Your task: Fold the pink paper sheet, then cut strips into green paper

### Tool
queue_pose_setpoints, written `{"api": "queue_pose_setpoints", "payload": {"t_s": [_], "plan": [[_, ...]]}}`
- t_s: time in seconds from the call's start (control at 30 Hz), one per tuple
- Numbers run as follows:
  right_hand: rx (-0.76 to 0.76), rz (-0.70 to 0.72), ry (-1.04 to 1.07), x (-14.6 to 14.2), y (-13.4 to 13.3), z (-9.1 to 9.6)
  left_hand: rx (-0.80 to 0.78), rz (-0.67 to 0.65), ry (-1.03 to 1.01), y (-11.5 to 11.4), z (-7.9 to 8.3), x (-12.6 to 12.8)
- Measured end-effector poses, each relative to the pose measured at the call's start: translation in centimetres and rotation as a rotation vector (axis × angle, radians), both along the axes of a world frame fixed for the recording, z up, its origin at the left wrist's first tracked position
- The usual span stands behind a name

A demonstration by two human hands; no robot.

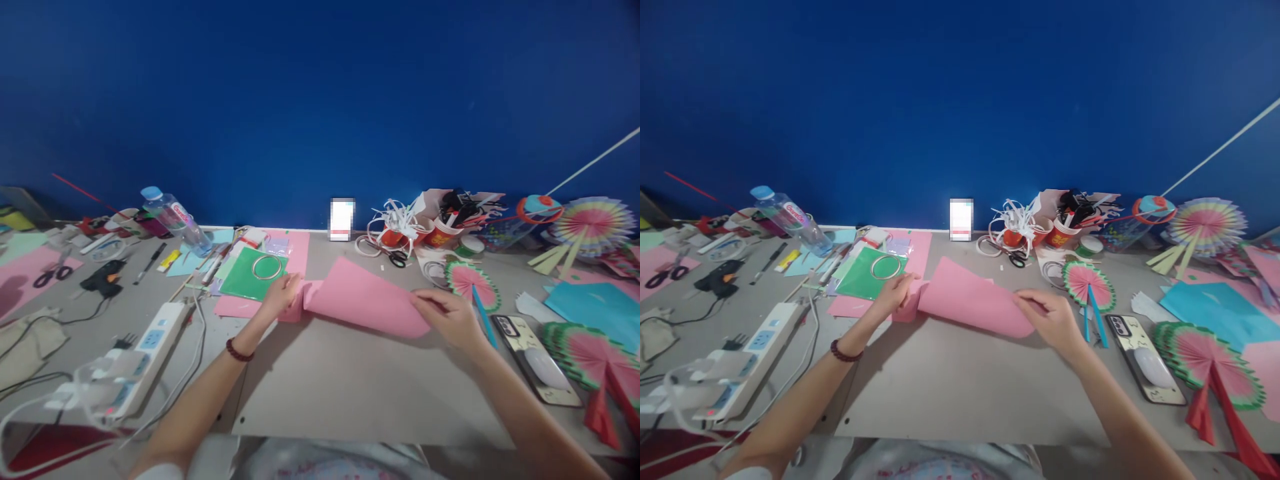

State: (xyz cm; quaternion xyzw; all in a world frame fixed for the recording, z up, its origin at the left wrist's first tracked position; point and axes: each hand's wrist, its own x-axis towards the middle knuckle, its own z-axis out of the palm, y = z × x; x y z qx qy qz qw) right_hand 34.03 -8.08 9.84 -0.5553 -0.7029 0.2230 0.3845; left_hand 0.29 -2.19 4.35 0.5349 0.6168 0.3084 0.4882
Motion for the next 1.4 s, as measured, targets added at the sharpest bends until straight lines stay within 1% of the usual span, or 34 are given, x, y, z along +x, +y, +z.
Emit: {"api": "queue_pose_setpoints", "payload": {"t_s": [0.03, 0.1, 0.17, 0.2, 0.27, 0.33, 0.43, 0.53, 0.63, 0.67, 0.73, 0.83, 0.9, 0.97, 1.07, 1.17, 1.23, 1.3, 1.4], "plan": [[0.004, -0.008, 0.018, 0.0, 0.2, 0.0, -0.073, -0.037, -0.014, 0.0, -0.1, 0.0], [0.004, 0.021, 0.035, -0.2, 0.6, 0.2, -0.192, -0.092, -0.057, -0.1, -0.4, 0.3], [-0.018, 0.112, 0.018, -0.6, 0.7, 0.5, -0.206, -0.071, -0.093, 0.0, -0.8, 0.8], [-0.031, 0.168, 0.001, -0.8, 0.7, 0.6, -0.169, -0.044, -0.101, 0.2, -1.0, 1.0], [-0.048, 0.278, -0.036, -1.4, 0.6, 0.8, -0.042, -0.006, -0.112, 0.6, -1.3, 1.4], [-0.057, 0.369, -0.067, -1.9, 0.6, 0.9, 0.065, -0.004, -0.155, 0.9, -1.7, 1.6], [-0.08, 0.439, -0.084, -2.5, 0.7, 0.5, 0.096, -0.044, -0.312, 1.1, -2.0, 2.0], [-0.105, 0.389, -0.053, -2.8, 1.5, -0.7, 0.113, -0.053, -0.53, 0.5, -2.1, 2.4], [-0.06, 0.273, 0.029, -3.0, 3.4, -2.5, 0.034, -0.052, -0.697, -0.1, -2.1, 2.7], [-0.037, 0.229, 0.059, -3.1, 4.3, -3.2, 0.005, -0.049, -0.721, -0.3, -2.2, 2.8], [-0.048, 0.154, 0.098, -3.2, 6.3, -4.6, -0.012, -0.037, -0.733, -0.5, -2.5, 3.0], [-0.111, 0.134, 0.141, -3.3, 9.0, -6.2, 0.023, -0.027, -0.722, -0.4, -3.2, 3.0], [-0.157, 0.103, 0.173, -3.4, 10.2, -6.9, 0.01, -0.013, -0.738, -0.4, -3.6, 2.9], [-0.234, 0.07, 0.2, -3.6, 10.7, -7.3, -0.04, 0.019, -0.772, -0.4, -3.8, 2.8], [-0.345, 0.072, 0.174, -3.9, 10.7, -7.7, -0.091, 0.093, -0.84, -0.4, -3.6, 2.8], [-0.348, 0.064, 0.112, -4.2, 10.4, -7.7, -0.081, 0.151, -0.877, -0.4, -3.2, 2.9], [-0.317, 0.05, 0.083, -4.2, 10.2, -7.7, -0.056, 0.161, -0.816, -0.3, -3.0, 2.9], [-0.278, 0.048, 0.063, -4.1, 10.2, -7.7, -0.01, 0.154, -0.706, -0.2, -2.9, 2.7], [-0.235, 0.078, 0.006, -3.8, 10.3, -7.2, 0.05, 0.144, -0.569, 0.3, -2.7, 2.4]]}}
